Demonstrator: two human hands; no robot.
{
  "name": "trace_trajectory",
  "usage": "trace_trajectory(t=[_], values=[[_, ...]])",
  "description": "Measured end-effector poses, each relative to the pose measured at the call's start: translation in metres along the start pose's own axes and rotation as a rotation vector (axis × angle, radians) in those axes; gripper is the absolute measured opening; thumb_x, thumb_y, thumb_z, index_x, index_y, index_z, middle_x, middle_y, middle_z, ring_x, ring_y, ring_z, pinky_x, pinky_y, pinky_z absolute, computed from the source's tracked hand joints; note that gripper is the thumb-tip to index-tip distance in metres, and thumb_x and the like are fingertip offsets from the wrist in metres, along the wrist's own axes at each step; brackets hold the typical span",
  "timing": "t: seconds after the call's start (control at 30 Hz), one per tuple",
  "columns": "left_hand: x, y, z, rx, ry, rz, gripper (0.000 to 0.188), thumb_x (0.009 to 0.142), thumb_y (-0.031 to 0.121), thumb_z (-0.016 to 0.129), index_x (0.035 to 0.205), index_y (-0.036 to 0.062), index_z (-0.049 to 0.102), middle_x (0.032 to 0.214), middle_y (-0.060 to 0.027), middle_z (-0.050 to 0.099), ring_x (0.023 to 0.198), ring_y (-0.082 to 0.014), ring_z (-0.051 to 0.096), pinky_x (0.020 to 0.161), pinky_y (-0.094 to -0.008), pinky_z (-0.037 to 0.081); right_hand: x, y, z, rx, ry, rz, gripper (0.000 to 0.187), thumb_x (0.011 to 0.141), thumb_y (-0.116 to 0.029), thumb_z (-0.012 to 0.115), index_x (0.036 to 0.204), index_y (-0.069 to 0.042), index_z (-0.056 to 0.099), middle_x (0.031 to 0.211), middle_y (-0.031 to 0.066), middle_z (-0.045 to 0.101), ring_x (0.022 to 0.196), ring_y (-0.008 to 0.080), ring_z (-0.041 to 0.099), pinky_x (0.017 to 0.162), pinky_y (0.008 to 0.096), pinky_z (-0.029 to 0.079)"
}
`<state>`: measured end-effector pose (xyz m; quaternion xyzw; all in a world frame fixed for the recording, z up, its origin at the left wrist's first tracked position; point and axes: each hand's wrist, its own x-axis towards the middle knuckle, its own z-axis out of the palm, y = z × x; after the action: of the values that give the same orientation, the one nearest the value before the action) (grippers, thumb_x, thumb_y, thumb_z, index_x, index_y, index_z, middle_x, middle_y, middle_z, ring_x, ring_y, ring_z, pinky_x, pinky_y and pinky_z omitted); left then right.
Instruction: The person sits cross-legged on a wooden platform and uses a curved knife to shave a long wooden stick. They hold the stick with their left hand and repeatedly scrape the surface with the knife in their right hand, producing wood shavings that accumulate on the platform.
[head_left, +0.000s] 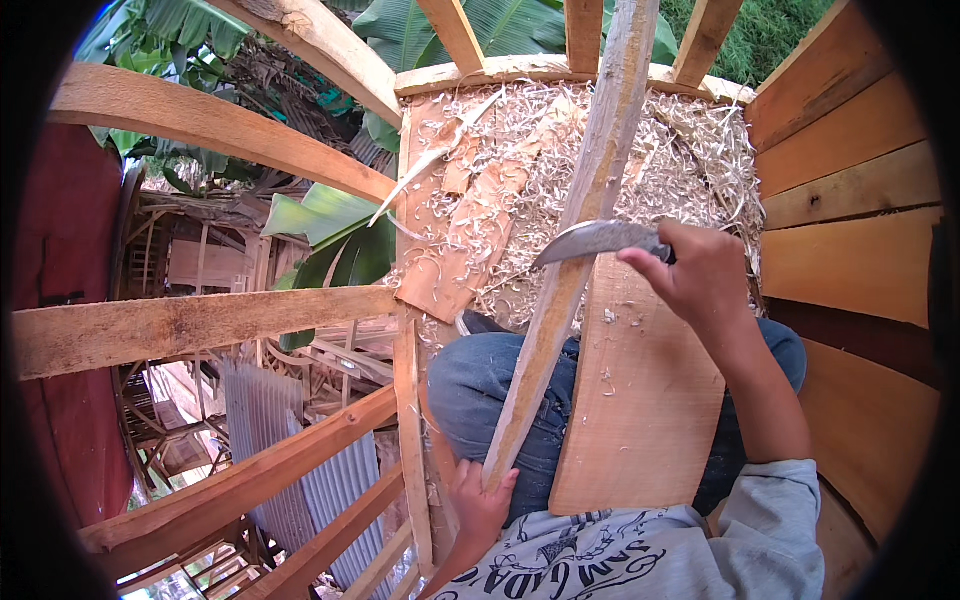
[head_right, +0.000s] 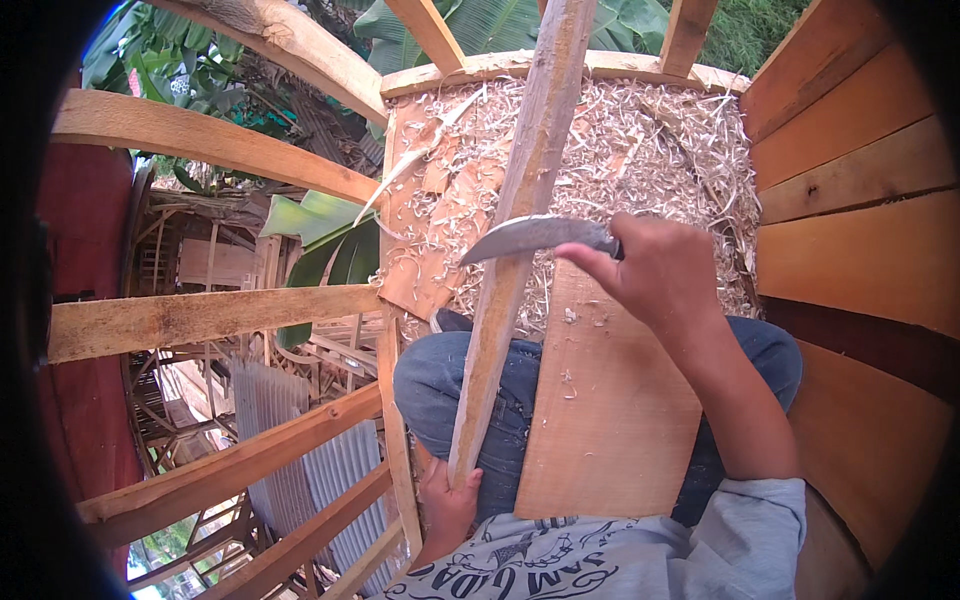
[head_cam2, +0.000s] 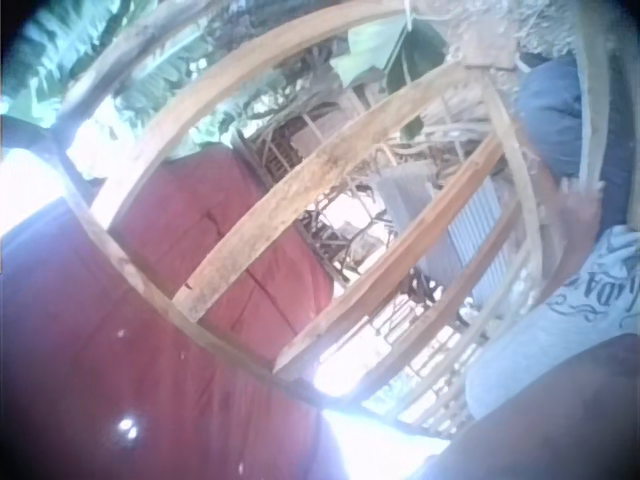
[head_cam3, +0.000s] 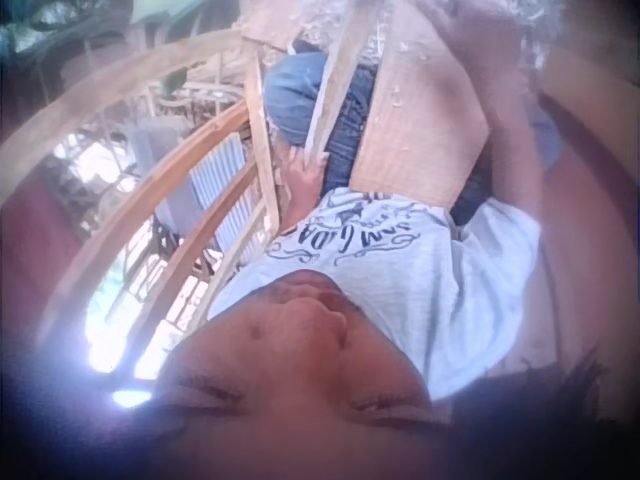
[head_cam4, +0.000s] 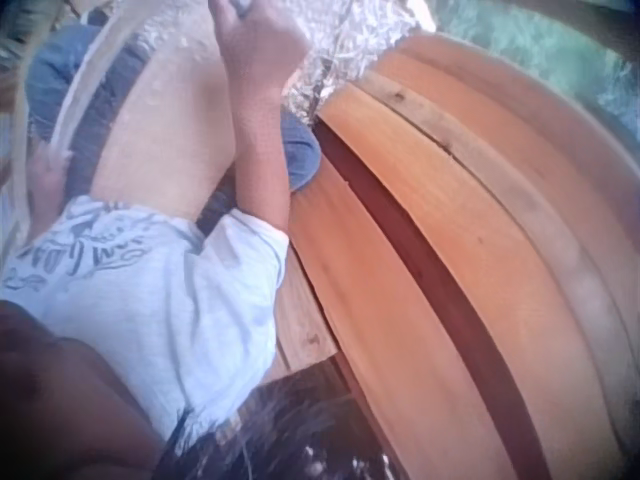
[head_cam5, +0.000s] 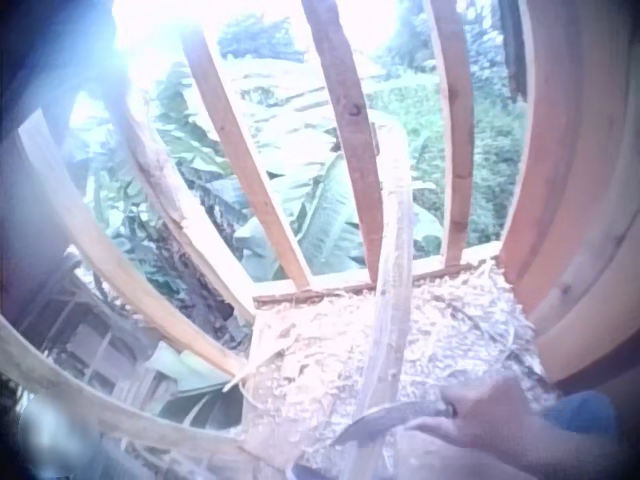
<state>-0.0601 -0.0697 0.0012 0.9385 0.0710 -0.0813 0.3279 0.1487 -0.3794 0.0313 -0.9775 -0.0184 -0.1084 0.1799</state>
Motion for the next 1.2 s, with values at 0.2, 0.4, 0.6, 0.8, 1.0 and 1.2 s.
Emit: trace_trajectory(t=[0.2,0.4,0.6,0.8,1.0,1.2], values=[[-0.003,-0.011,0.003,-0.038,-0.004,0.014,0.041,0.073,0.033,0.075,0.071,-0.0017,0.053,0.069,-0.0165,0.047,0.063,-0.0369,0.050,0.055,-0.0425,0.039,0.015,0.013,-0.003,0.063,-0.041,0.132,0.061,0.078,-0.064,0.055,0.055,-0.008,0.057,0.044,0.0076,0.052,0.039,0.0223,0.055,0.040,0.0325,0.044],[0.002,0.001,-0.001,0.010,-0.015,0.036,0.043,0.073,0.035,0.074,0.069,-0.0021,0.052,0.069,-0.0172,0.047,0.063,-0.0375,0.050,0.056,-0.0435,0.039,-0.030,-0.015,-0.001,0.002,-0.184,-0.373,0.054,0.078,-0.058,0.062,0.059,-0.008,0.052,0.048,0.0066,0.048,0.044,0.0238,0.056,0.044,0.0337,0.043],[0.003,-0.001,-0.004,0.030,-0.039,0.002,0.042,0.072,0.034,0.075,0.071,-0.0024,0.053,0.069,-0.0170,0.048,0.065,-0.0379,0.050,0.057,-0.0436,0.039,-0.017,-0.004,-0.004,0.006,-0.119,-0.346,0.057,0.081,-0.060,0.056,0.058,-0.007,0.057,0.046,0.0083,0.052,0.043,0.0234,0.057,0.043,0.0319,0.044],[0.000,-0.007,0.001,0.004,-0.012,0.023,0.041,0.072,0.033,0.075,0.071,-0.0022,0.054,0.069,-0.0170,0.048,0.064,-0.0375,0.051,0.057,-0.0438,0.040,0.013,0.022,0.002,0.168,-0.044,-0.106,0.055,0.085,-0.055,0.055,0.062,-0.005,0.058,0.046,0.0098,0.052,0.042,0.0231,0.055,0.041,0.0327,0.042],[0.004,-0.002,-0.003,0.039,-0.043,0.066,0.042,0.072,0.034,0.076,0.071,-0.0016,0.053,0.068,-0.0164,0.047,0.063,-0.0365,0.050,0.054,-0.0429,0.039,0.000,0.010,-0.011,0.016,-0.164,-0.428,0.055,0.084,-0.056,0.054,0.059,-0.007,0.056,0.048,0.0087,0.054,0.042,0.0239,0.056,0.042,0.0326,0.043],[0.003,0.000,-0.005,0.016,-0.045,0.036,0.042,0.072,0.035,0.075,0.071,-0.0017,0.054,0.067,-0.0166,0.047,0.062,-0.0362,0.050,0.054,-0.0420,0.040,0.008,0.020,-0.005,0.423,-0.161,0.269,0.055,0.088,-0.050,0.054,0.061,-0.002,0.058,0.049,0.0133,0.052,0.044,0.0257,0.055,0.046,0.0347,0.043]])
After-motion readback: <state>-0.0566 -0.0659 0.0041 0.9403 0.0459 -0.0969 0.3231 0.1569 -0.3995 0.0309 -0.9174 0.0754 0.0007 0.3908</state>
